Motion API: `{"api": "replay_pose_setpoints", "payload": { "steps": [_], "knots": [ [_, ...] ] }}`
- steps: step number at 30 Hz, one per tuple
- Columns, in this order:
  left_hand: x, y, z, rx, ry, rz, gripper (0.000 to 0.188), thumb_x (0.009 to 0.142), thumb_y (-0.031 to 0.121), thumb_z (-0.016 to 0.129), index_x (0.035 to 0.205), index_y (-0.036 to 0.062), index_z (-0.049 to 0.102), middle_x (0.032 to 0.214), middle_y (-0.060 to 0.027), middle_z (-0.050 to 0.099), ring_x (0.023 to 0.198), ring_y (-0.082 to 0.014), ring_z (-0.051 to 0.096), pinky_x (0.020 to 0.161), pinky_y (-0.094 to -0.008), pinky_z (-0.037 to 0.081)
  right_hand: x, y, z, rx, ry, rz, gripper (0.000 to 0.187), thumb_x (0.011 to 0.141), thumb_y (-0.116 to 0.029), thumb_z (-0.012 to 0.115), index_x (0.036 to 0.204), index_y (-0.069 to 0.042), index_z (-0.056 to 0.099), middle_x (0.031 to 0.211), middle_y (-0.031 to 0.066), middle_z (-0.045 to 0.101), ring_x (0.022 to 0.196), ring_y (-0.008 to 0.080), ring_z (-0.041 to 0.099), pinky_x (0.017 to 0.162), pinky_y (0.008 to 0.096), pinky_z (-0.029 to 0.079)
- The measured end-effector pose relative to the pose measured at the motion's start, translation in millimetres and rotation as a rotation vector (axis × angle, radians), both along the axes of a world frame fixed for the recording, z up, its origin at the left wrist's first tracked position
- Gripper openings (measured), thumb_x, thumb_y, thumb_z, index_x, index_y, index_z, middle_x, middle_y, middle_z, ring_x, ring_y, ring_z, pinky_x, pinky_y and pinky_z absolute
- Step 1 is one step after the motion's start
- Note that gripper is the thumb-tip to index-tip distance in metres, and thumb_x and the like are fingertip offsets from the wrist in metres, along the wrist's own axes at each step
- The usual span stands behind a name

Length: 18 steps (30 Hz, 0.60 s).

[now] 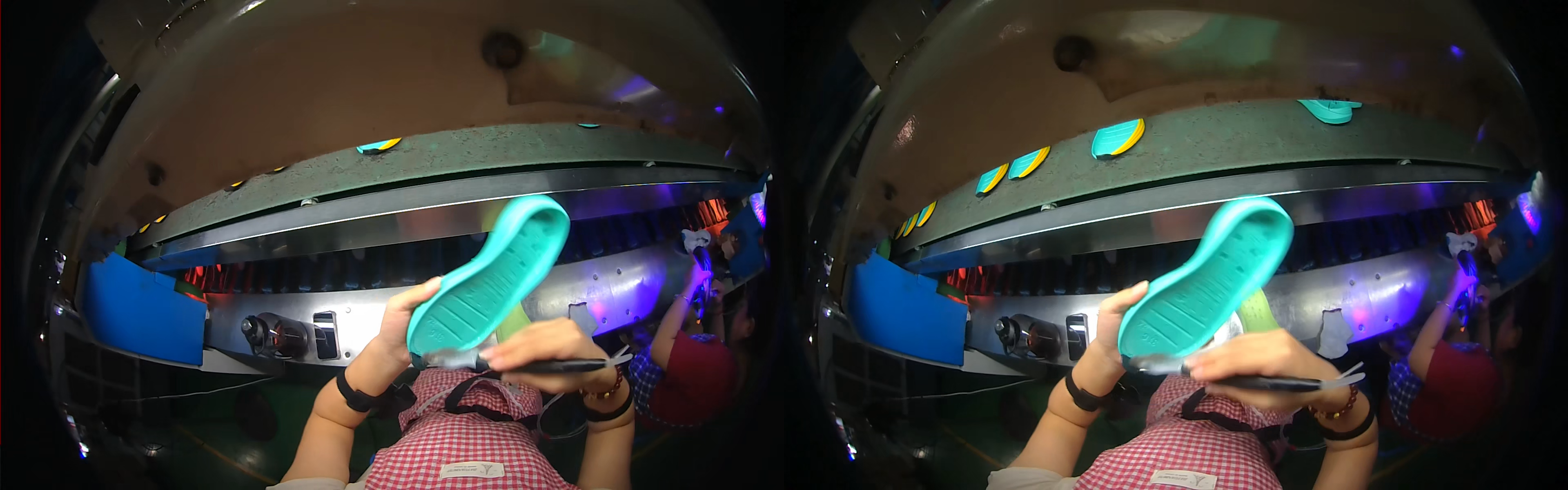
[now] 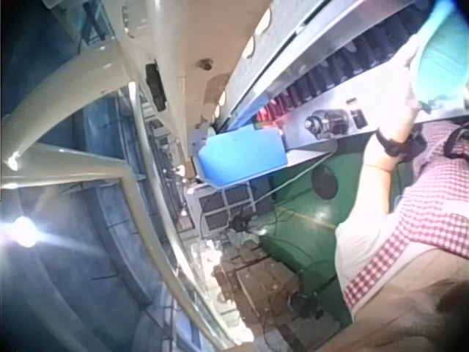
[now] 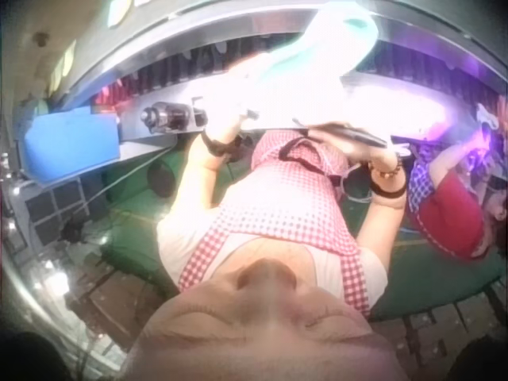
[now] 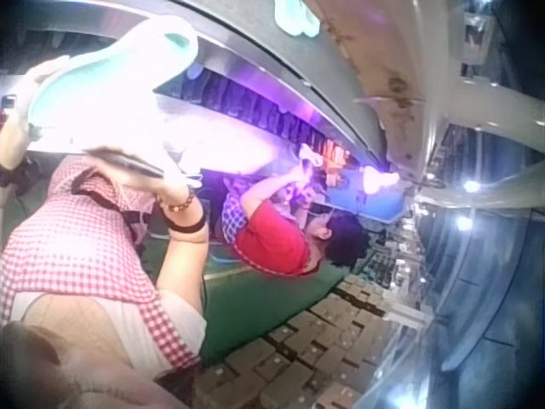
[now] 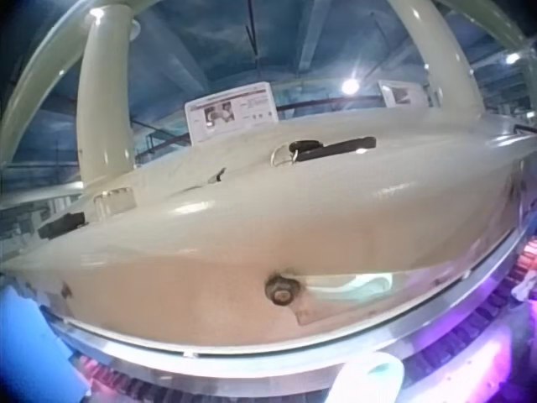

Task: Apply adhesive to shoe insoles using a brush and place them on a conveyor belt.

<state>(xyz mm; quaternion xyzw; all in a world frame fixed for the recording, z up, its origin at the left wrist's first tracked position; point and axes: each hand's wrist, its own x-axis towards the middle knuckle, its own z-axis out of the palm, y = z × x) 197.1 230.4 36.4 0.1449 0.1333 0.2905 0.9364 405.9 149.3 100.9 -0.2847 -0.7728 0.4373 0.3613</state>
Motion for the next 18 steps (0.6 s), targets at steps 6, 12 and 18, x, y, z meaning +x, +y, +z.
{"api": "replay_pose_setpoints", "payload": {
  "steps": [6,12,18],
  "knots": [
    [8.0,-1.0,9.2,0.234,0.259,-0.252,0.046,0.086,0.025,0.051,0.122,-0.0023,0.044,0.116,-0.0143,0.051,0.099,-0.0193,0.055,0.085,-0.0307,0.045,13.2,13.7,10.9,0.058,-0.373,0.228,0.023,0.071,-0.004,0.061,0.093,-0.004,0.062,0.099,0.0102,0.063,0.093,0.0242,0.060,0.078,0.0313,0.049],
    [5.1,1.8,14.8,0.287,0.464,-0.380,0.048,0.085,0.024,0.051,0.124,-0.0037,0.042,0.116,-0.0147,0.052,0.099,-0.0186,0.055,0.085,-0.0285,0.044,23.4,9.9,-4.2,0.025,-0.362,0.157,0.021,0.072,-0.003,0.058,0.093,-0.006,0.061,0.098,0.0091,0.063,0.090,0.0248,0.060,0.075,0.0324,0.049],
    [-1.9,0.4,15.5,0.297,0.371,-0.304,0.047,0.087,0.023,0.051,0.125,-0.0021,0.040,0.117,-0.0138,0.051,0.099,-0.0183,0.055,0.084,-0.0299,0.046,42.7,11.5,-11.3,0.127,-0.343,0.008,0.025,0.073,-0.009,0.060,0.098,-0.009,0.060,0.096,0.0082,0.063,0.084,0.0258,0.061,0.069,0.0335,0.049]
  ]
}}
